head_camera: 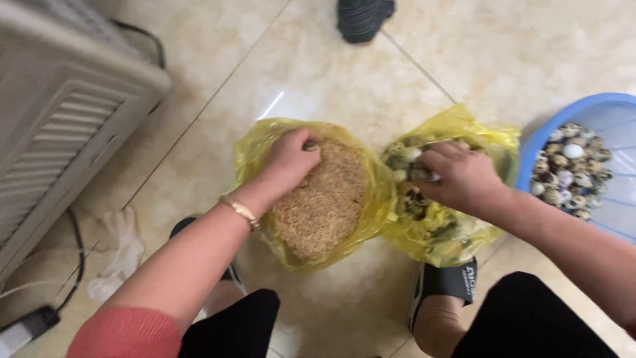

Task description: Sorting quail eggs from a bag of grain and placing them into a plastic basket

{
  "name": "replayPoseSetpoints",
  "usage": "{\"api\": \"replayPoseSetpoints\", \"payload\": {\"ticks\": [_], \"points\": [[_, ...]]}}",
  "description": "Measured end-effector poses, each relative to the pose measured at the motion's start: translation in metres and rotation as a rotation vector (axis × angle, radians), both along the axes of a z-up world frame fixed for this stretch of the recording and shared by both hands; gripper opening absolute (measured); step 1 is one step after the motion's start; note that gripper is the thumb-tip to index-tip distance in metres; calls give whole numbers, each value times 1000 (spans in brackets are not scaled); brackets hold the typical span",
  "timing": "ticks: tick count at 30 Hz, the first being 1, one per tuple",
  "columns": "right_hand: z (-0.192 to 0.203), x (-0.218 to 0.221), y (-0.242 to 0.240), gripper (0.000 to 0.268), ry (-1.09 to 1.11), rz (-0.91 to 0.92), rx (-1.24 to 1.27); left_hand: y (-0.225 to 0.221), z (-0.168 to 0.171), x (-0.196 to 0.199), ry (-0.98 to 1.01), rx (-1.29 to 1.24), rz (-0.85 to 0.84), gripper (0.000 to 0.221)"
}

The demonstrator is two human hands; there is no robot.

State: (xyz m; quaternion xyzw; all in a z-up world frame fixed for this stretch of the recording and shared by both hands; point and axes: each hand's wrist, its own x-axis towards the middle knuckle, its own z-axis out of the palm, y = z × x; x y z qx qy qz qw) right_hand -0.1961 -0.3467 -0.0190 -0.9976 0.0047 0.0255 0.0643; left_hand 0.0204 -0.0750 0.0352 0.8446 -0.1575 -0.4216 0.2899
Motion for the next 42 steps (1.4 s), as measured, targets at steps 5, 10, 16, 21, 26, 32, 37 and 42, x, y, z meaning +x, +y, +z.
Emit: {"api": "replayPoseSetpoints", "payload": {"ticks": [5, 10, 16, 21, 26, 32, 37, 42], "points": [[22, 60, 75, 17, 109, 90, 393, 8, -56, 14, -164, 58, -104, 34], [-31, 96, 128, 22, 82, 129, 284, 15, -68, 20, -176, -4, -121, 31], [-3, 111, 166, 10, 78, 256, 110, 21, -51, 19, -177, -6, -146, 31], [25, 127, 185, 25, 664, 173, 115, 38, -49, 21, -118, -76, -98, 36], [-16, 119, 160, 25, 683, 40, 194, 48, -49, 22, -91, -115, -44, 38], [-20, 110, 174, 10, 402, 251, 130, 55, -48, 23, -97, -156, -12, 37], [-26, 115, 188, 19, 533, 320, -69, 55, -51, 21, -125, -168, -15, 33], [-22, 122, 161, 49, 805, -42, 631, 60, -45, 22, -118, -179, 8, 33]]}}
